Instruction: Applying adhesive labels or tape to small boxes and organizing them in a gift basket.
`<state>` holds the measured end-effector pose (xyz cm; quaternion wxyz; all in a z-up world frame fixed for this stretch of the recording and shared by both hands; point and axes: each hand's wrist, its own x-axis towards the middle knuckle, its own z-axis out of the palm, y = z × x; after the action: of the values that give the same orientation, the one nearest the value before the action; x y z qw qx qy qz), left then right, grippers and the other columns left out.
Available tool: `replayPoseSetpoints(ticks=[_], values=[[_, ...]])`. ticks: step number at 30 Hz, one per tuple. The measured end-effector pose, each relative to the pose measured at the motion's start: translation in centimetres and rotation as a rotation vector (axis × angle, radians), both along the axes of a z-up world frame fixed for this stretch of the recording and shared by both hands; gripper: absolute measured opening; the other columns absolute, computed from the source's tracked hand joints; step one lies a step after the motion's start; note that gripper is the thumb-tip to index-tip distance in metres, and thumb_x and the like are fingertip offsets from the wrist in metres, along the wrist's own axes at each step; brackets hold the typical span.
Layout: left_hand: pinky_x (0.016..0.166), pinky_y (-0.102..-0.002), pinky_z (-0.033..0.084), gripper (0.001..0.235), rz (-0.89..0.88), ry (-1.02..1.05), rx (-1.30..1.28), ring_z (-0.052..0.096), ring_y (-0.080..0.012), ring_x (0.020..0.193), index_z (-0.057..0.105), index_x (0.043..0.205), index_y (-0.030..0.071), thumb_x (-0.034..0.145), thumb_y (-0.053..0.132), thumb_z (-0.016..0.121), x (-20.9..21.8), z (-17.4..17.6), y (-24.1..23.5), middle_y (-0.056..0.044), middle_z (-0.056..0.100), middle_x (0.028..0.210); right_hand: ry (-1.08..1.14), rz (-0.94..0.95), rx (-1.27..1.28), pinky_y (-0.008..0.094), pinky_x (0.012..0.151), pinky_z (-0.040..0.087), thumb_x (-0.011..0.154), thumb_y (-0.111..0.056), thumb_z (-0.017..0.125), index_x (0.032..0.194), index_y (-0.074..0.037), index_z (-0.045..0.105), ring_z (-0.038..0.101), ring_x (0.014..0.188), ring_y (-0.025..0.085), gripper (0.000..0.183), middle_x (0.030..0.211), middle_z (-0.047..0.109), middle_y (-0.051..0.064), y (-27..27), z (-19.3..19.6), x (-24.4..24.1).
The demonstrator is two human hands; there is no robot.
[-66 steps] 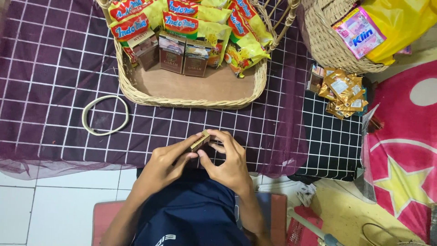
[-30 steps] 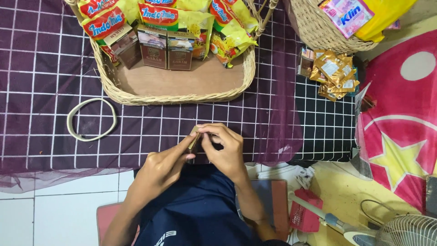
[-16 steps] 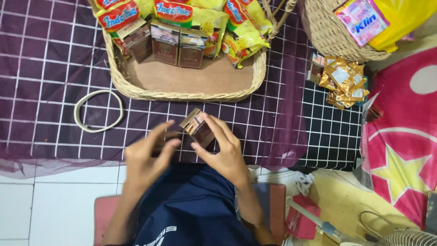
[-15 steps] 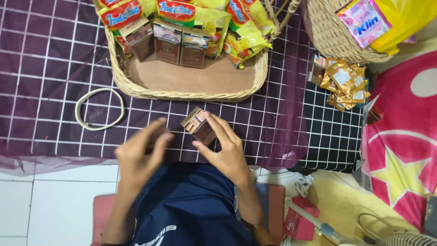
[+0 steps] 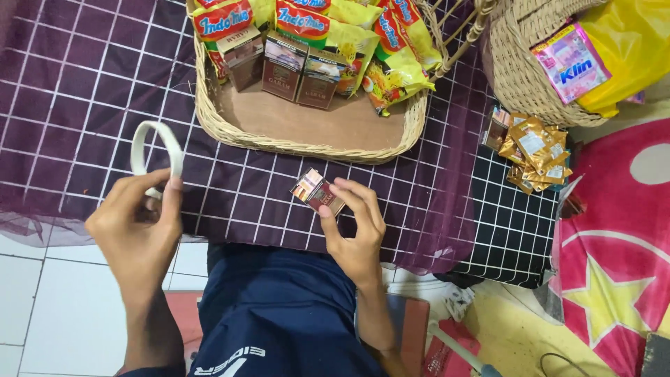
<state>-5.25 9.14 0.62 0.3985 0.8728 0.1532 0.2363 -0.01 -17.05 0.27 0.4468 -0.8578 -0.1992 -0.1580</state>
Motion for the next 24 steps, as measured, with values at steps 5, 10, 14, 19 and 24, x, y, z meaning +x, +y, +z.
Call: replayPoseSetpoints(ticks=[5, 10, 14, 19, 24], values=[[0.071, -0.029, 0.057, 0.015, -0.13, -0.059, -0.559, 0.066, -0.0162, 0.077, 0.073, 0.105, -0.005, 0.092, -0.004, 0.078, 0.7, 1.3, -2.6, -0.015, 0.069, 0.084, 0.019, 0.168, 0.125, 0.035, 0.078, 0.061, 0.095, -0.012, 0.071, 0.102, -0.003, 0.072, 0.074, 0.09, 0.027, 0.011, 0.098, 0.073, 0.012, 1.9, 1.6, 1.2], [0.066, -0.033, 0.064, 0.014, -0.259, -0.031, -0.781, 0.074, -0.0173, 0.069, 0.074, 0.101, -0.001, 0.088, 0.0, 0.078, 3.5, 3.0, -5.5, -0.015, 0.072, 0.074, 0.028, 0.315, 0.255, 0.031, 0.062, 0.059, 0.09, -0.029, 0.079, 0.098, -0.007, 0.075, 0.071, 0.073, 0.022, 0.023, 0.093, 0.076, 0.007, 3.8, 3.1, 2.3], [0.061, -0.037, 0.067, 0.008, -0.371, -0.047, -0.954, 0.075, -0.0188, 0.068, 0.072, 0.1, -0.002, 0.094, 0.004, 0.071, 5.2, 4.4, -6.5, -0.017, 0.074, 0.074, -0.01, 0.325, 0.272, 0.032, 0.053, 0.053, 0.09, -0.027, 0.078, 0.09, -0.006, 0.072, 0.062, 0.059, 0.02, 0.022, 0.082, 0.073, 0.008, 3.6, 3.5, 3.3], [0.06, -0.04, 0.069, 0.023, -0.53, -0.022, -1.004, 0.075, -0.0226, 0.066, 0.069, 0.116, -0.005, 0.095, 0.005, 0.068, 6.4, 4.2, -7.3, -0.021, 0.074, 0.082, -0.028, 0.324, 0.341, 0.03, 0.05, 0.048, 0.092, -0.024, 0.078, 0.085, -0.004, 0.068, 0.057, 0.054, 0.019, 0.024, 0.066, 0.063, 0.009, 2.1, 2.1, 3.5], [0.063, -0.029, 0.067, 0.035, -0.58, -0.097, -1.101, 0.072, -0.0148, 0.076, 0.065, 0.126, -0.007, 0.094, 0.008, 0.069, 7.0, 3.9, -8.4, -0.02, 0.073, 0.097, -0.017, 0.312, 0.298, 0.031, 0.054, 0.05, 0.088, -0.011, 0.081, 0.092, -0.003, 0.069, 0.063, 0.057, 0.023, 0.014, 0.07, 0.067, 0.011, 0.8, 1.1, 3.3]])
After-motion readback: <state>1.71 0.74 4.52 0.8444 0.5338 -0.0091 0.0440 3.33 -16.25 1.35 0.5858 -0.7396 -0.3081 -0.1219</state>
